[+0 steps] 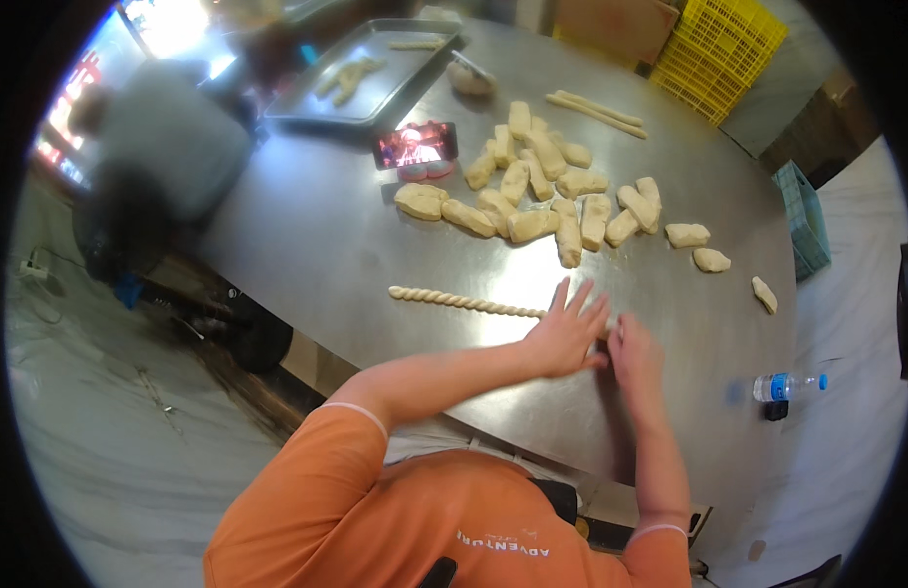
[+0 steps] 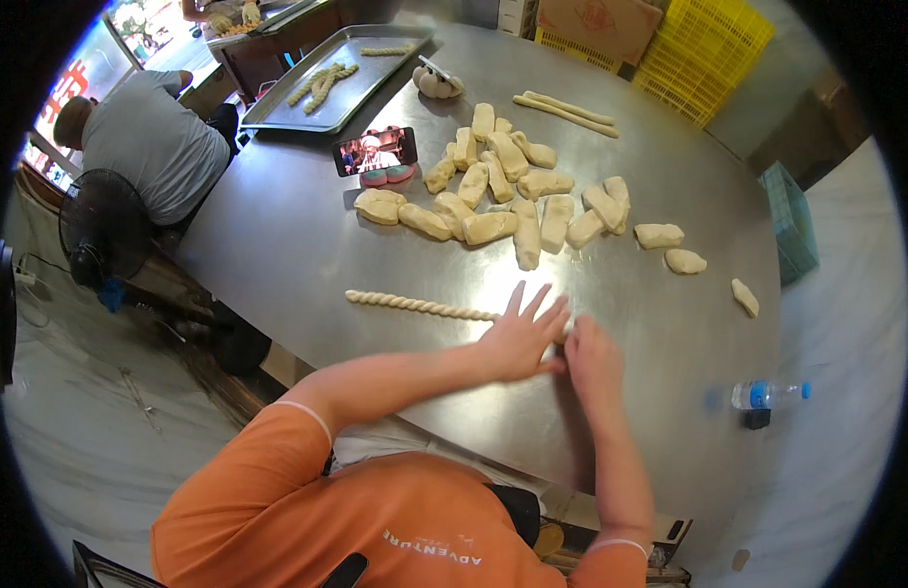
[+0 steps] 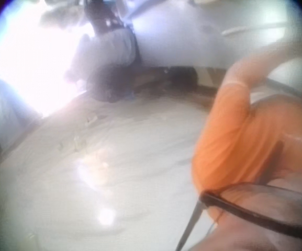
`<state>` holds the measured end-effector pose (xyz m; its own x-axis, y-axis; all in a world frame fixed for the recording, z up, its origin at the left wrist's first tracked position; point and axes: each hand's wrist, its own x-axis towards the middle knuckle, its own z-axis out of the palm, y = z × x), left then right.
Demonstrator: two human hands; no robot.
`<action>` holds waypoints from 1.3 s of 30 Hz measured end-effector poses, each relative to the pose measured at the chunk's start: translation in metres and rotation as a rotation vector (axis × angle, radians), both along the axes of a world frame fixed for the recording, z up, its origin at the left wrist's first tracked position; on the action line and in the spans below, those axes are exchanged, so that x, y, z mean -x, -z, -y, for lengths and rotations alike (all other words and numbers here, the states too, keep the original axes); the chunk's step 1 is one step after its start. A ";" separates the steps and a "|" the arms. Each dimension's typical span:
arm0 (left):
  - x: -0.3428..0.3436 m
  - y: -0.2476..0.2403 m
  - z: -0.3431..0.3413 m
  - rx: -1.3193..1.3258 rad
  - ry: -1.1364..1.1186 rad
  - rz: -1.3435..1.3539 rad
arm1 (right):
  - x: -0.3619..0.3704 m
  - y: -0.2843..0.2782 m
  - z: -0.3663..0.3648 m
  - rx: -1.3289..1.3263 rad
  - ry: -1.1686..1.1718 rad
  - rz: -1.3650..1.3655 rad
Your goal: The person rolls, stretches, and braids strips of dough by hand on a stainless steel table.
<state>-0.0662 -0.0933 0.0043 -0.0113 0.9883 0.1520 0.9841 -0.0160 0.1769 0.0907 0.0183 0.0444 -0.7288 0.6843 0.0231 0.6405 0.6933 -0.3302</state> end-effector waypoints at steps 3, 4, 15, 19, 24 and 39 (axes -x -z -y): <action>0.029 0.003 -0.033 -0.117 0.054 0.015 | 0.000 0.015 -0.025 -0.125 -0.210 -0.142; 0.028 0.015 -0.028 -0.095 0.130 0.050 | -0.008 0.021 -0.020 -0.206 -0.327 -0.205; 0.007 0.021 -0.016 -0.040 0.273 0.180 | -0.030 0.031 -0.010 -0.293 -0.401 -0.262; -0.020 -0.007 0.001 0.019 0.140 0.038 | -0.029 0.021 -0.009 -0.141 -0.164 -0.057; 0.016 0.036 -0.046 -0.159 0.226 0.099 | -0.014 0.024 -0.034 -0.259 -0.417 -0.218; -0.030 0.000 -0.017 -0.010 0.142 0.057 | -0.038 0.030 -0.017 -0.185 -0.133 -0.002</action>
<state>-0.0367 -0.0764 0.0040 0.1194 0.9791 0.1646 0.9602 -0.1561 0.2316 0.1292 0.0353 0.0141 -0.8124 0.5658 0.1410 0.5385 0.8207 -0.1909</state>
